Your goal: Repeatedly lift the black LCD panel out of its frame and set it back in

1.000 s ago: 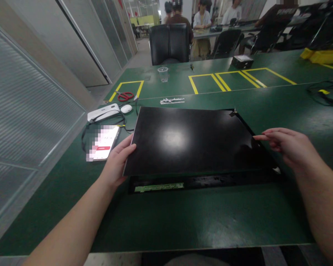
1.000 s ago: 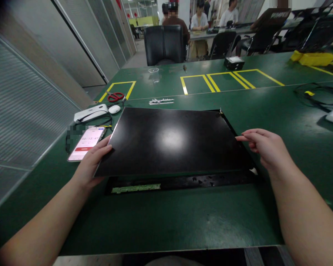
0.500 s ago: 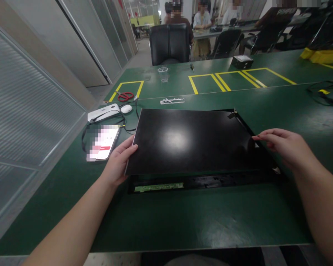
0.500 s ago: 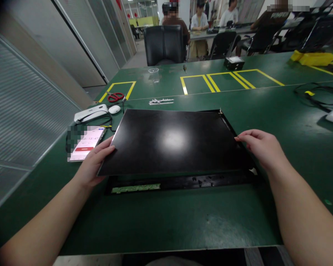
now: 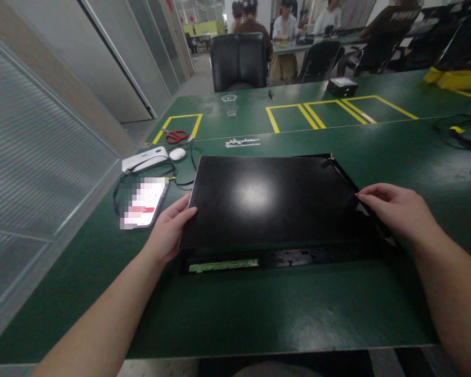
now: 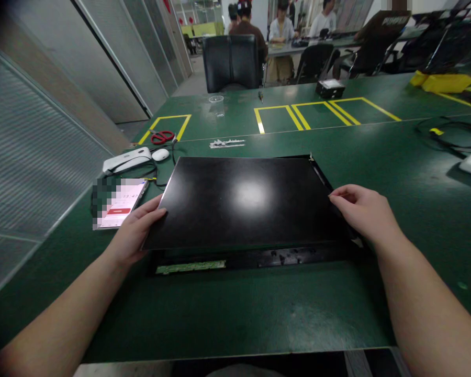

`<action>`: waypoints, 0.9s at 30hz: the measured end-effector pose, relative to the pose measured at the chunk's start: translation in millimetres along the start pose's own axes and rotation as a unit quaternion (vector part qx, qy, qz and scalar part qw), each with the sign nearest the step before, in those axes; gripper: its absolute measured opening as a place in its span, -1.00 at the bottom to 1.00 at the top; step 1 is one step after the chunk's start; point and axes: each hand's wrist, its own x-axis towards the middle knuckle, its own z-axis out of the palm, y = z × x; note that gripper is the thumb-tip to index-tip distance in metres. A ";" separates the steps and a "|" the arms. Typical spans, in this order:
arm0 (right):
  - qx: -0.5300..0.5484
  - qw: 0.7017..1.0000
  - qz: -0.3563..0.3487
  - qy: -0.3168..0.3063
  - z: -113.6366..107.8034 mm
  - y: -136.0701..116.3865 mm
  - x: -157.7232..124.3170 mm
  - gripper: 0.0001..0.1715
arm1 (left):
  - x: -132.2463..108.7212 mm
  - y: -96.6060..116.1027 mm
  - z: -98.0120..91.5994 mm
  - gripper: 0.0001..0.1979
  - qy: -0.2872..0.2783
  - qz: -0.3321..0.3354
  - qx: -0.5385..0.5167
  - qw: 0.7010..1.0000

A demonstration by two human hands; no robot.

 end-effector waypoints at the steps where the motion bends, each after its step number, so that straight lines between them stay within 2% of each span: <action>1: -0.010 1.000 -0.005 0.001 0.2 1.0 0.9 -0.69 | 0.0 -0.2 0.2 -0.35 0.004 -0.005 0.002 1.000; 14: 0.011 1.000 -0.006 0.012 2.1 -1.6 -2.3 -0.60 | 1.7 -1.1 -0.8 -0.46 0.013 -0.023 -0.020 0.999; 17: 0.013 1.000 0.013 0.008 1.7 -4.4 -3.8 -0.59 | 2.5 -1.5 -1.0 -0.46 0.018 -0.025 -0.023 0.999; 24: 0.004 1.000 -0.006 0.006 1.7 -3.5 -2.9 -0.60 | 2.7 -1.4 -1.9 -0.42 0.006 -0.028 -0.015 0.999; 27: 0.003 1.000 -0.029 0.002 2.6 3.2 0.0 -0.56 | 3.0 -1.6 -2.3 -0.32 0.007 -0.026 -0.018 0.999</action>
